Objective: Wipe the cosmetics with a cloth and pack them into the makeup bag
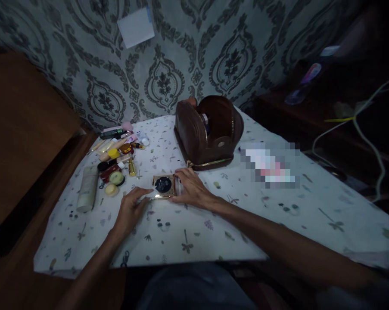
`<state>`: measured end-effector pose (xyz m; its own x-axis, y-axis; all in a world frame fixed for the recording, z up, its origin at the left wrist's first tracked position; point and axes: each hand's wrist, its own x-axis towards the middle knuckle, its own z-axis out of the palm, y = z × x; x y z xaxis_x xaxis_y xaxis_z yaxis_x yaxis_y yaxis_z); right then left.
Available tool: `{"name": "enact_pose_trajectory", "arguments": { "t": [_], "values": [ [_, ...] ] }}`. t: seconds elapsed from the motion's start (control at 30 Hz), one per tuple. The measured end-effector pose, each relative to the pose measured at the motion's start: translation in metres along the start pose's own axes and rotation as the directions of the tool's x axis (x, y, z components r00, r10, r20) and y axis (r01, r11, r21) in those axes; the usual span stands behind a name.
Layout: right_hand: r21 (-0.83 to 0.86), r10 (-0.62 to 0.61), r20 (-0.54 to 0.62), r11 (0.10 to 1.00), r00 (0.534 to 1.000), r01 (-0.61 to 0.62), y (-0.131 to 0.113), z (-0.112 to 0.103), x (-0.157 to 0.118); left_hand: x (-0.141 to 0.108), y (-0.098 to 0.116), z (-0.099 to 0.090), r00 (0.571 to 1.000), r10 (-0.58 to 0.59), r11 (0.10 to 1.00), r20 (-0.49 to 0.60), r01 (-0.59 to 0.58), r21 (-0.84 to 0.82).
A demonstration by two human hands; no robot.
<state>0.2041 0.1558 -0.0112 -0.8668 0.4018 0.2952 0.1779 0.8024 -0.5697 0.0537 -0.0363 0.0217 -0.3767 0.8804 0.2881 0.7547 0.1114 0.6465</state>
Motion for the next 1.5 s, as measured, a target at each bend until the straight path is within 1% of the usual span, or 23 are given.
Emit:
{"name": "enact_pose_trajectory", "arguments": {
  "t": [0.07, 0.17, 0.27, 0.37, 0.53, 0.77, 0.93, 1.03, 1.2, 1.33, 1.4, 1.5],
  "values": [
    [-0.005, -0.001, 0.002, 1.0, 1.0, 0.001, 0.0, 0.0, 0.0, -0.003, 0.0, 0.001, 1.0, 0.028, 0.999, -0.004, -0.028, 0.037],
    [-0.01, -0.01, -0.01, 1.0, 1.0, 0.01, 0.001, 0.001, -0.001, -0.006, 0.003, 0.002, 0.996, 0.092, 0.984, 0.014, -0.093, 0.154],
    [-0.008, -0.019, -0.021, 1.0, 1.0, 0.019, 0.001, 0.001, 0.0, -0.007, 0.007, 0.003, 0.983, 0.174, 0.941, 0.051, -0.181, 0.285],
    [-0.008, -0.015, -0.013, 1.0, 1.0, 0.015, 0.002, 0.002, 0.0, -0.006, 0.012, 0.004, 0.965, 0.252, 0.892, 0.078, -0.263, 0.369],
    [-0.008, -0.014, -0.005, 1.0, 1.0, 0.013, 0.003, 0.002, 0.001, -0.004, 0.019, 0.008, 0.935, 0.335, 0.828, 0.117, -0.352, 0.437],
    [-0.025, -0.074, -0.006, 0.997, 0.997, 0.074, 0.012, 0.007, 0.001, 0.002, 0.031, 0.023, 0.9, 0.405, 0.746, 0.162, -0.428, 0.51],
    [-0.022, -0.097, -0.039, 0.995, 0.995, 0.096, 0.016, 0.012, 0.002, 0.008, 0.038, 0.029, 0.89, 0.412, 0.701, 0.196, -0.447, 0.556],
    [-0.006, -0.101, -0.043, 0.995, 0.994, 0.1, 0.016, 0.012, 0.002, 0.012, 0.043, 0.029, 0.887, 0.403, 0.697, 0.226, -0.458, 0.551],
    [0.004, -0.093, -0.044, 0.996, 0.995, 0.093, 0.012, 0.007, 0.001, 0.023, 0.054, 0.029, 0.905, 0.297, 0.706, 0.304, -0.422, 0.568],
    [0.003, -0.075, -0.034, 0.997, 0.997, 0.075, 0.009, 0.005, 0.0, 0.04, 0.063, 0.032, 0.91, 0.205, 0.701, 0.36, -0.393, 0.595],
    [-0.005, -0.074, -0.03, 0.997, 0.997, 0.074, 0.008, 0.004, 0.0, 0.049, 0.064, 0.034, 0.915, 0.165, 0.706, 0.369, -0.371, 0.603],
    [-0.013, -0.063, -0.016, 0.998, 0.998, 0.062, 0.008, 0.004, 0.0, 0.064, 0.061, 0.035, 0.926, 0.134, 0.733, 0.353, -0.332, 0.593]
  ]
}}
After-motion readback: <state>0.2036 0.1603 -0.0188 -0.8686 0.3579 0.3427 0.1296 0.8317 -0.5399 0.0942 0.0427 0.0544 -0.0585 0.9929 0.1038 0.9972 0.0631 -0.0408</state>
